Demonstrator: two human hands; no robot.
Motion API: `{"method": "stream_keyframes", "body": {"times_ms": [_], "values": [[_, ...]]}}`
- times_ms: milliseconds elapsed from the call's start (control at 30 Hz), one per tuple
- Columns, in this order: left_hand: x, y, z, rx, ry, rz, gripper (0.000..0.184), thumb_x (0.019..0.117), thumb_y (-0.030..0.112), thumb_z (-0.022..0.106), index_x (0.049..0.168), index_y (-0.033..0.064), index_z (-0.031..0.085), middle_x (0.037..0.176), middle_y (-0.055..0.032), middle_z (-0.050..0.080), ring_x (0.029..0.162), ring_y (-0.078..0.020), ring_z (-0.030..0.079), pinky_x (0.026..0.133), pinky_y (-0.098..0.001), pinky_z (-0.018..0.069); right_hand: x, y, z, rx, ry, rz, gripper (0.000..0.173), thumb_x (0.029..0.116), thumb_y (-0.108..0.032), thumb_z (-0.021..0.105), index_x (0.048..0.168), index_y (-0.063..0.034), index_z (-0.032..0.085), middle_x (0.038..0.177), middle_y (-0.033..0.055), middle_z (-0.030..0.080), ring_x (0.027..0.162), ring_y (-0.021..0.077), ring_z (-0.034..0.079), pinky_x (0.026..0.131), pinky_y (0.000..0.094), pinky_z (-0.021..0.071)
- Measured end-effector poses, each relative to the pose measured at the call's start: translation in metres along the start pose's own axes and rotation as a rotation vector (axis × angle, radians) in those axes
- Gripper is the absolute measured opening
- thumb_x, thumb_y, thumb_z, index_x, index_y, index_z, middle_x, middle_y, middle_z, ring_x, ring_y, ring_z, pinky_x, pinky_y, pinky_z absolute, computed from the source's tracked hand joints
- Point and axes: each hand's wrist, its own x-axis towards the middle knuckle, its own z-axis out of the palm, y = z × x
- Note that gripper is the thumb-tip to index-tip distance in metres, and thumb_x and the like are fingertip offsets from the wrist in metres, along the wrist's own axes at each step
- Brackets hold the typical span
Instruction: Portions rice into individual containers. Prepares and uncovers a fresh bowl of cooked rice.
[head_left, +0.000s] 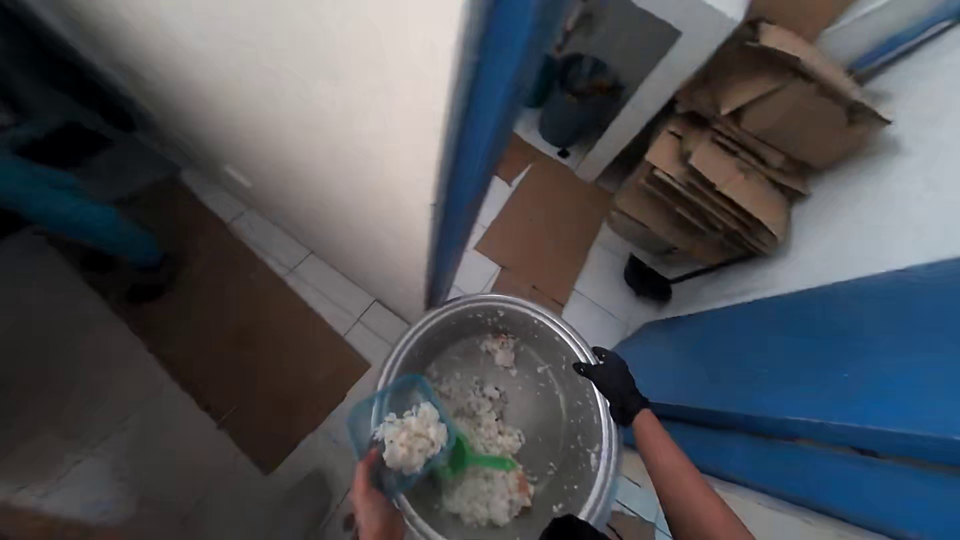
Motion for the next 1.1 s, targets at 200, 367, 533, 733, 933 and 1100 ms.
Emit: {"method": "stream_keyframes", "body": {"times_ms": [200, 367, 533, 733, 933, 1100], "values": [[0.004, -0.045, 0.175, 0.11, -0.181, -0.041, 0.031, 0.1049, 0.022, 0.035, 0.118, 0.0034, 0.056, 0.089, -0.0013, 0.066, 0.079, -0.0077, 0.068, 0.07, -0.0289, 0.0592, 0.088, 0.053, -0.126, 0.088, 0.184, 0.103, 0.054, 0.0901, -0.024, 0.08, 0.136, -0.0008, 0.062, 0.128, 0.026, 0.066, 0.121, 0.0408, 0.062, 0.104, 0.0602, 0.0473], [0.01, -0.021, 0.332, 0.098, -0.361, 0.021, 0.031, 0.1057, 0.021, 0.033, 0.113, 0.0041, 0.057, 0.086, -0.0016, 0.068, 0.078, -0.0088, 0.069, 0.069, -0.0288, 0.0599, 0.157, 0.046, -0.221, 0.197, 0.34, 0.074, 0.048, 0.096, -0.035, 0.074, 0.129, 0.0002, 0.067, 0.124, 0.0273, 0.067, 0.119, 0.0416, 0.063, 0.103, 0.0613, 0.0466], [0.053, 0.018, 0.496, 0.062, -0.454, 0.132, 0.032, 0.1078, 0.02, 0.03, 0.105, 0.0058, 0.059, 0.08, 0.0002, 0.067, 0.074, -0.0075, 0.068, 0.067, -0.0268, 0.0588, 0.246, -0.013, -0.293, 0.364, 0.444, 0.029, 0.04, 0.0993, -0.03, 0.07, 0.121, 0.0035, 0.068, 0.115, 0.0272, 0.069, 0.11, 0.0401, 0.065, 0.098, 0.0602, 0.0486], [0.118, 0.071, 0.723, 0.047, -0.661, 0.117, 0.032, 0.1079, 0.02, 0.031, 0.102, 0.0056, 0.059, 0.079, -0.0018, 0.067, 0.073, -0.0103, 0.068, 0.066, -0.0295, 0.0589, 0.383, -0.1, -0.399, 0.253, 0.548, 0.073, 0.045, 0.1003, -0.036, 0.067, 0.127, -0.0007, 0.068, 0.123, 0.0276, 0.067, 0.119, 0.0437, 0.062, 0.103, 0.0638, 0.045], [0.14, 0.13, 0.954, 0.051, -0.77, 0.097, 0.031, 0.1081, 0.021, 0.03, 0.098, 0.0083, 0.056, 0.076, -0.0022, 0.065, 0.071, -0.0116, 0.068, 0.063, -0.0308, 0.0588, 0.49, -0.187, -0.527, 0.232, 0.65, 0.086, 0.045, 0.1017, -0.034, 0.065, 0.128, 0.0021, 0.066, 0.125, 0.03, 0.065, 0.122, 0.0458, 0.06, 0.104, 0.0639, 0.0439], [0.174, 0.15, 1.136, -0.018, -0.801, 0.146, 0.025, 0.1047, 0.027, 0.039, 0.095, 0.0142, 0.059, 0.08, -0.0011, 0.065, 0.074, -0.0126, 0.067, 0.065, -0.0317, 0.0574, 0.624, -0.251, -0.638, 0.305, 0.74, 0.032, 0.043, 0.1001, -0.035, 0.067, 0.126, 0.0001, 0.067, 0.125, 0.027, 0.066, 0.12, 0.0415, 0.061, 0.103, 0.0612, 0.0448]]}}
